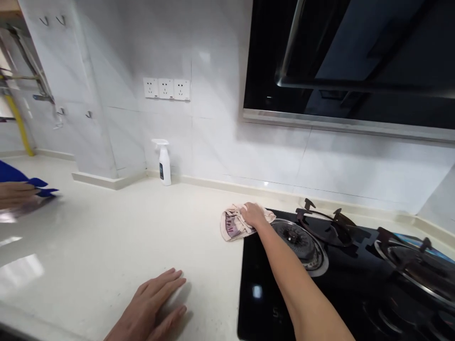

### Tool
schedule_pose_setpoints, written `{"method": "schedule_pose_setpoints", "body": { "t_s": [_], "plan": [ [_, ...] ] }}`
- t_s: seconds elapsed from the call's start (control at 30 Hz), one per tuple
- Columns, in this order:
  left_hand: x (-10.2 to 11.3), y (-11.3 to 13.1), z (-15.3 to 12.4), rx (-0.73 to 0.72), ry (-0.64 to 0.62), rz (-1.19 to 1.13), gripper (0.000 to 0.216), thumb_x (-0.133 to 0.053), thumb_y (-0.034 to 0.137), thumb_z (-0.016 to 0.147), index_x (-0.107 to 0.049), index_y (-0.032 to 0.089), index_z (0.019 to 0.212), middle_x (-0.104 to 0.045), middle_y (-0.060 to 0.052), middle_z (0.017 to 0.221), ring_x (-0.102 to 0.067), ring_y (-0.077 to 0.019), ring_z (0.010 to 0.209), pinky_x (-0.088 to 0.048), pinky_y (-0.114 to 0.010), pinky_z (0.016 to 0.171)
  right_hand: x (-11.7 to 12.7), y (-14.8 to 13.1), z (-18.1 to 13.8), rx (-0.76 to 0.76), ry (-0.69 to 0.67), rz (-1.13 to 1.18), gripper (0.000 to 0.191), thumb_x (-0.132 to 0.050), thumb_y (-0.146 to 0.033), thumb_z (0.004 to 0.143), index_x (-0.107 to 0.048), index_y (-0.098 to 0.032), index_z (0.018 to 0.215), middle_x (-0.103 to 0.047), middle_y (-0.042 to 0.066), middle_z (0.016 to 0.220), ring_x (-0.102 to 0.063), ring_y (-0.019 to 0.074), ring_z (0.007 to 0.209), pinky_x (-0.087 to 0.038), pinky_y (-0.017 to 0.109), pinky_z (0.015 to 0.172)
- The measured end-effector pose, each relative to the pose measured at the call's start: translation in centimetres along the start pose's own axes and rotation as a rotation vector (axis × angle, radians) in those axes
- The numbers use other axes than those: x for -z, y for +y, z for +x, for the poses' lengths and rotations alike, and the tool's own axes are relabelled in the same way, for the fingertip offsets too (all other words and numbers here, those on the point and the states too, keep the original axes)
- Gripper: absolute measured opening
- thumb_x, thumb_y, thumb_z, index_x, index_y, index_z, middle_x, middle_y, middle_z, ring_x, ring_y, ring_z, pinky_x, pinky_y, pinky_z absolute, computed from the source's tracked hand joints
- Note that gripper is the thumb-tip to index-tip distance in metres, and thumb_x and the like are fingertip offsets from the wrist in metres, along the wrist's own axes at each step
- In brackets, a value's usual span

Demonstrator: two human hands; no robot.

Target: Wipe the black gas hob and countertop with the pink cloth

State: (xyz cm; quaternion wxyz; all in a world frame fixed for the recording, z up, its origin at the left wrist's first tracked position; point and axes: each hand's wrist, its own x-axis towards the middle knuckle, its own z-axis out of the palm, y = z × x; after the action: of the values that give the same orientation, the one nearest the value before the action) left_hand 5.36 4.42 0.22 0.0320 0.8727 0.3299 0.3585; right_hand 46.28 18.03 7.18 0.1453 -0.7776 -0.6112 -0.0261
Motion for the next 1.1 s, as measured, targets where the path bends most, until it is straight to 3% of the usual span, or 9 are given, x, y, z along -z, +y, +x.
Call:
{"method": "schedule_pose_setpoints", "body": {
  "t_s": [0.13, 0.23, 0.3, 0.5, 0.67, 0.8, 0.93, 1.1],
  "plan": [
    [-0.5, -0.2, 0.0, 0.066, -0.006, -0.036, 0.043, -0.059, 0.058, 0.094, -0.067, 0.04, 0.132, -0.067, -0.006, 0.14, -0.061, -0.0336, 0.132, -0.059, -0.053, 0.103, 0.4, -0.1, 0.2, -0.072, -0.057, -0.005, 0.058, -0.051, -0.06, 0.1, -0.053, -0.021, 0.144, -0.05, 0.013, 0.152, -0.045, 0.033, 0.14, -0.036, 0.06, 0.115],
    [-0.5, -0.1, 0.6, 0.075, -0.019, -0.049, 0.042, -0.057, 0.058, 0.095, -0.071, 0.034, 0.126, -0.07, -0.008, 0.135, -0.063, -0.0332, 0.13, -0.056, -0.052, 0.107, 1.0, -1.3, -1.5, -0.106, -0.107, -0.015, 0.07, -0.039, -0.066, 0.098, -0.046, -0.023, 0.153, -0.034, 0.014, 0.166, -0.03, 0.041, 0.15, -0.027, 0.067, 0.115],
    [-0.1, 0.2, 1.1, 0.098, -0.037, -0.049, 0.042, -0.055, 0.058, 0.096, -0.073, 0.031, 0.123, -0.071, -0.009, 0.135, -0.062, -0.0328, 0.131, -0.054, -0.051, 0.109, 1.4, -2.3, -3.3, -0.102, -0.122, -0.018, 0.073, -0.04, -0.067, 0.096, -0.044, -0.022, 0.154, -0.029, 0.015, 0.168, -0.029, 0.043, 0.15, -0.026, 0.066, 0.115],
    [1.4, 0.9, 2.4, 0.13, -0.13, -0.031, 0.043, -0.057, 0.053, 0.095, -0.073, 0.026, 0.124, -0.07, -0.009, 0.137, -0.061, -0.0311, 0.133, -0.049, -0.048, 0.113, 2.6, -5.3, -10.0, 0.043, -0.102, 0.012, 0.065, -0.045, -0.058, 0.096, -0.051, -0.015, 0.145, -0.047, 0.019, 0.155, -0.043, 0.0364, 0.141, -0.031, 0.053, 0.115],
    [1.4, 0.2, 3.2, 0.106, -0.149, -0.016, 0.044, -0.056, 0.053, 0.093, -0.075, 0.024, 0.12, -0.071, -0.009, 0.136, -0.063, -0.0316, 0.132, -0.048, -0.049, 0.114, 4.1, -6.3, -16.6, 0.185, -0.091, 0.075, 0.06, -0.05, -0.056, 0.095, -0.056, -0.018, 0.141, -0.048, 0.014, 0.157, -0.041, 0.0319, 0.143, -0.029, 0.047, 0.119],
    [1.2, -0.3, 3.6, 0.091, -0.149, 0.002, 0.048, -0.051, 0.055, 0.092, -0.075, 0.022, 0.118, -0.071, -0.01, 0.136, -0.063, -0.0317, 0.131, -0.049, -0.05, 0.114, 5.7, -4.7, -22.5, 0.235, -0.065, 0.13, 0.06, -0.045, -0.055, 0.098, -0.055, -0.02, 0.145, -0.046, 0.01, 0.16, -0.04, 0.0277, 0.148, -0.028, 0.042, 0.122],
    [1.3, -0.6, 4.0, 0.079, -0.151, 0.024, 0.05, -0.051, 0.057, 0.09, -0.076, 0.022, 0.115, -0.073, -0.009, 0.133, -0.065, -0.0307, 0.128, -0.051, -0.049, 0.112, 7.4, -0.9, -27.6, 0.189, -0.026, 0.154, 0.065, -0.033, -0.061, 0.102, -0.05, -0.023, 0.152, -0.049, 0.007, 0.159, -0.044, 0.0241, 0.146, -0.033, 0.039, 0.121],
    [1.7, -0.6, 4.4, 0.05, -0.143, 0.019, 0.048, -0.053, 0.06, 0.089, -0.077, 0.024, 0.111, -0.075, -0.007, 0.128, -0.069, -0.0287, 0.122, -0.052, -0.043, 0.112, 8.7, 4.3, -29.8, 0.023, 0.002, 0.053, 0.059, -0.032, -0.049, 0.104, -0.053, -0.018, 0.149, -0.054, 0.011, 0.154, -0.047, 0.0265, 0.144, -0.031, 0.042, 0.121]
  ]
}}
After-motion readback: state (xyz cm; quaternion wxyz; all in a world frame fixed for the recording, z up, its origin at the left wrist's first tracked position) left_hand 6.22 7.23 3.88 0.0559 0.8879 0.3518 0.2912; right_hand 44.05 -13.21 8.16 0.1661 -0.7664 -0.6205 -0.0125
